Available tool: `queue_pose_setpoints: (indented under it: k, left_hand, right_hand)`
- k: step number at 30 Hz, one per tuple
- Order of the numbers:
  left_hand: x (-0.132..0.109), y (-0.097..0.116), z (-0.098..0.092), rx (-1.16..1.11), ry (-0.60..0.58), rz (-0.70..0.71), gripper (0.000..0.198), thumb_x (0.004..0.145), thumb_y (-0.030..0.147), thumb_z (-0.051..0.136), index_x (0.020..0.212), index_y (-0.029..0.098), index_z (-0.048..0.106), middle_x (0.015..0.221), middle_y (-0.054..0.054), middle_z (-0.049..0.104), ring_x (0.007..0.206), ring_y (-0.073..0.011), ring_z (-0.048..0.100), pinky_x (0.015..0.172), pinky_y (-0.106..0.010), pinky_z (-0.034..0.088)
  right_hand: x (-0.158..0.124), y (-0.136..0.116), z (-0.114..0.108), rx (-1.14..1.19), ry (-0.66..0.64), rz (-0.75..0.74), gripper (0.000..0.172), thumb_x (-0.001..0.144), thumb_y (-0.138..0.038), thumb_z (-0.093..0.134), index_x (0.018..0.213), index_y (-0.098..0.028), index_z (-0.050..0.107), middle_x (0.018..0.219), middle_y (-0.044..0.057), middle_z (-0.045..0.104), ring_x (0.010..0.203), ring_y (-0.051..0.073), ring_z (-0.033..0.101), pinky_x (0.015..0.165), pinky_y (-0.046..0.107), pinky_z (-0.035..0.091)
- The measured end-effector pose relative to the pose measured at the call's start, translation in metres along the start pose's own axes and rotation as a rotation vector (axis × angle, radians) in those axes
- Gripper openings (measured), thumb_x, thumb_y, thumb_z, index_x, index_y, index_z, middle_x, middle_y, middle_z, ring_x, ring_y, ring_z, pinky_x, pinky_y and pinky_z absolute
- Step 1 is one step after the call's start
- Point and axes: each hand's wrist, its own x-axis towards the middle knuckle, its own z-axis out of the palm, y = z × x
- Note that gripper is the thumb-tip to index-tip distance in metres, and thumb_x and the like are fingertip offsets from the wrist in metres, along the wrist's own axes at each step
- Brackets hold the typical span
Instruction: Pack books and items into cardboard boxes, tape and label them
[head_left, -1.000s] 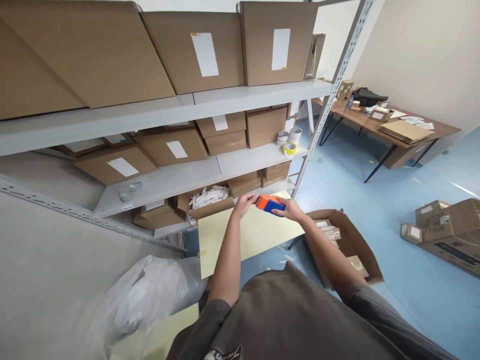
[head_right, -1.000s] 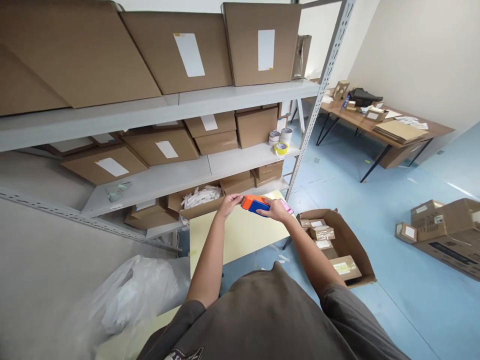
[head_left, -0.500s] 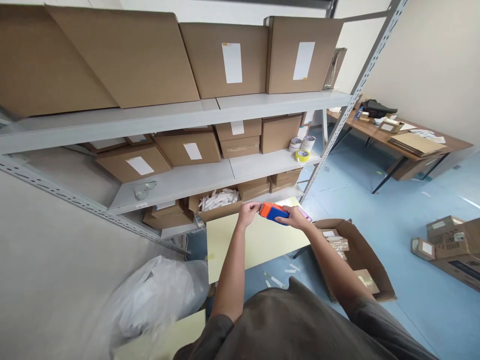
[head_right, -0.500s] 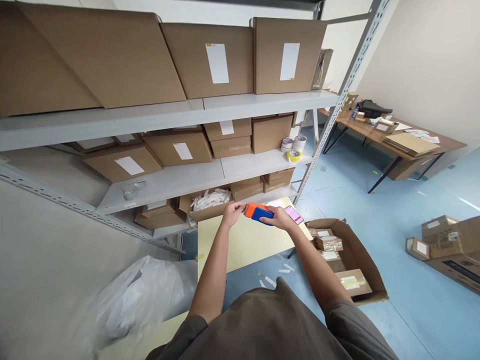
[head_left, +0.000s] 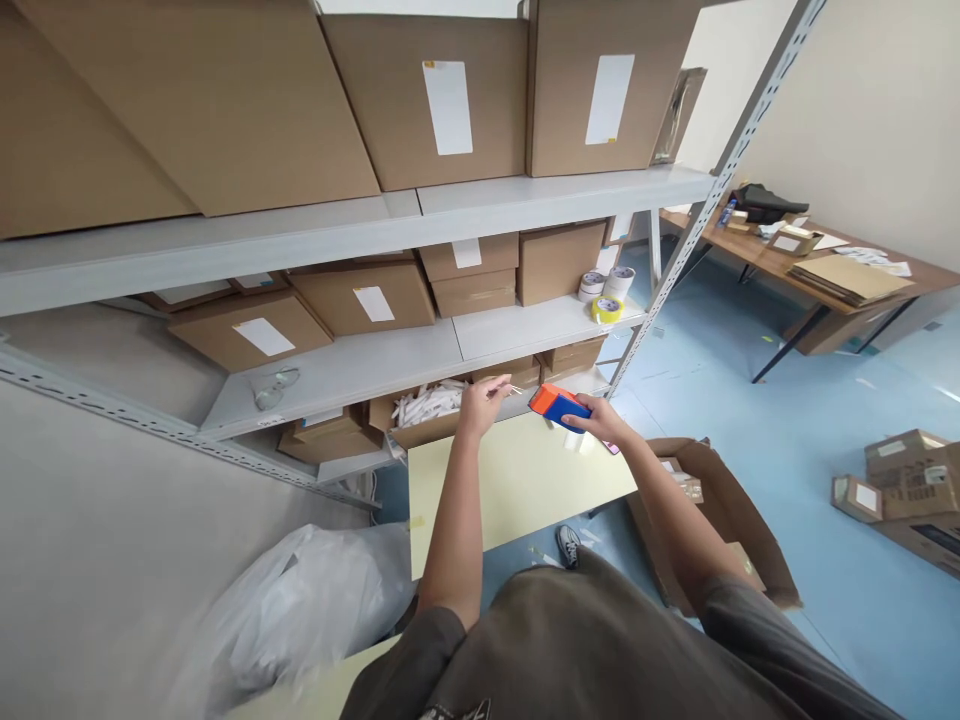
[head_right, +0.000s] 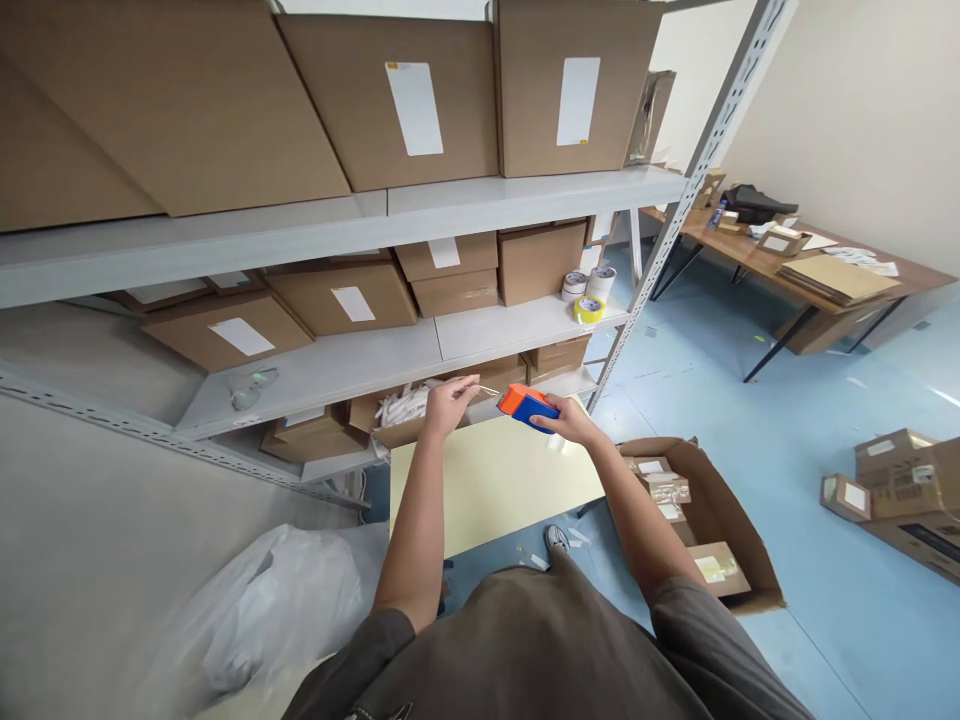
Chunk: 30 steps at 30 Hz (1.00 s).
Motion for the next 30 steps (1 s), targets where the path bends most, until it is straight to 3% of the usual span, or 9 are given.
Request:
queue_pose_setpoints:
  k: [4,7,9,10,15,22,27,30]
  left_hand:
    - [0.017,0.001,0.023,0.133,0.173,-0.001,0.047,0.095,0.044,0.077,0.139,0.028,0.076,0.157,-0.011,0.062,0.135,-0.0348,0.067,0.122,-0.046,0.049]
    - [0.025,-0.002,0.031,0.230,0.385,-0.057,0.093,0.092,0.049,0.080,0.172,0.031,0.037,0.179,-0.013,0.030,0.139,-0.0348,0.064,0.121,-0.045,0.050]
    - [0.031,-0.005,0.033,0.266,0.441,-0.102,0.113,0.091,0.052,0.080,0.178,0.031,0.010,0.181,-0.016,0.022,0.132,-0.0324,0.069,0.114,-0.045,0.055]
    - [0.034,-0.006,0.034,0.278,0.435,-0.110,0.116,0.092,0.052,0.080,0.178,0.031,0.005,0.181,-0.016,0.023,0.129,-0.0309,0.070,0.111,-0.044,0.058]
    - [0.045,-0.010,0.049,0.313,0.367,-0.127,0.096,0.097,0.045,0.074,0.176,0.034,0.020,0.174,-0.015,0.039,0.122,-0.0262,0.071,0.100,-0.039,0.062]
    - [0.046,-0.027,0.065,0.276,0.411,-0.166,0.077,0.099,0.036,0.069,0.170,0.036,0.037,0.169,-0.013,0.045,0.110,-0.0233,0.073,0.092,-0.039,0.064]
    - [0.041,-0.048,0.063,0.300,0.447,-0.198,0.069,0.097,0.036,0.071,0.163,0.030,0.050,0.163,-0.016,0.051,0.100,-0.0214,0.074,0.088,-0.038,0.065]
    - [0.037,-0.053,0.061,0.318,0.468,-0.203,0.055,0.096,0.035,0.071,0.150,0.026,0.063,0.159,-0.016,0.056,0.106,-0.0240,0.074,0.087,-0.037,0.065]
  right_hand:
    - [0.042,0.031,-0.007,-0.112,-0.014,-0.034,0.034,0.091,-0.055,0.075,0.099,-0.022,0.074,0.087,0.004,0.075,0.075,0.024,0.067,0.073,0.033,0.051]
    - [0.079,0.063,-0.014,-0.230,0.091,-0.072,0.028,0.093,-0.043,0.076,0.110,-0.021,0.075,0.107,0.013,0.079,0.095,0.031,0.073,0.087,0.040,0.056]
    - [0.106,0.083,-0.021,-0.264,0.117,-0.152,0.031,0.094,-0.036,0.075,0.120,-0.019,0.073,0.121,0.018,0.078,0.111,0.035,0.072,0.098,0.046,0.056]
    - [0.120,0.091,-0.026,-0.275,0.108,-0.200,0.034,0.095,-0.034,0.075,0.124,-0.017,0.072,0.125,0.019,0.077,0.117,0.036,0.070,0.102,0.048,0.055]
    - [0.205,0.109,-0.043,-0.364,0.033,-0.301,0.039,0.096,-0.028,0.073,0.132,-0.014,0.068,0.131,0.021,0.074,0.128,0.038,0.064,0.116,0.053,0.046]
    - [0.316,0.116,-0.035,-0.473,-0.064,-0.191,0.043,0.095,-0.018,0.064,0.137,-0.009,0.067,0.134,0.024,0.073,0.129,0.037,0.063,0.120,0.051,0.040]
    - [0.343,0.131,-0.026,-0.482,-0.123,-0.209,0.043,0.093,-0.016,0.063,0.136,-0.014,0.069,0.132,0.020,0.076,0.129,0.035,0.066,0.121,0.050,0.039]
    - [0.341,0.136,-0.023,-0.495,-0.057,-0.189,0.047,0.089,-0.017,0.068,0.137,-0.013,0.070,0.135,0.023,0.073,0.134,0.039,0.061,0.122,0.056,0.037]
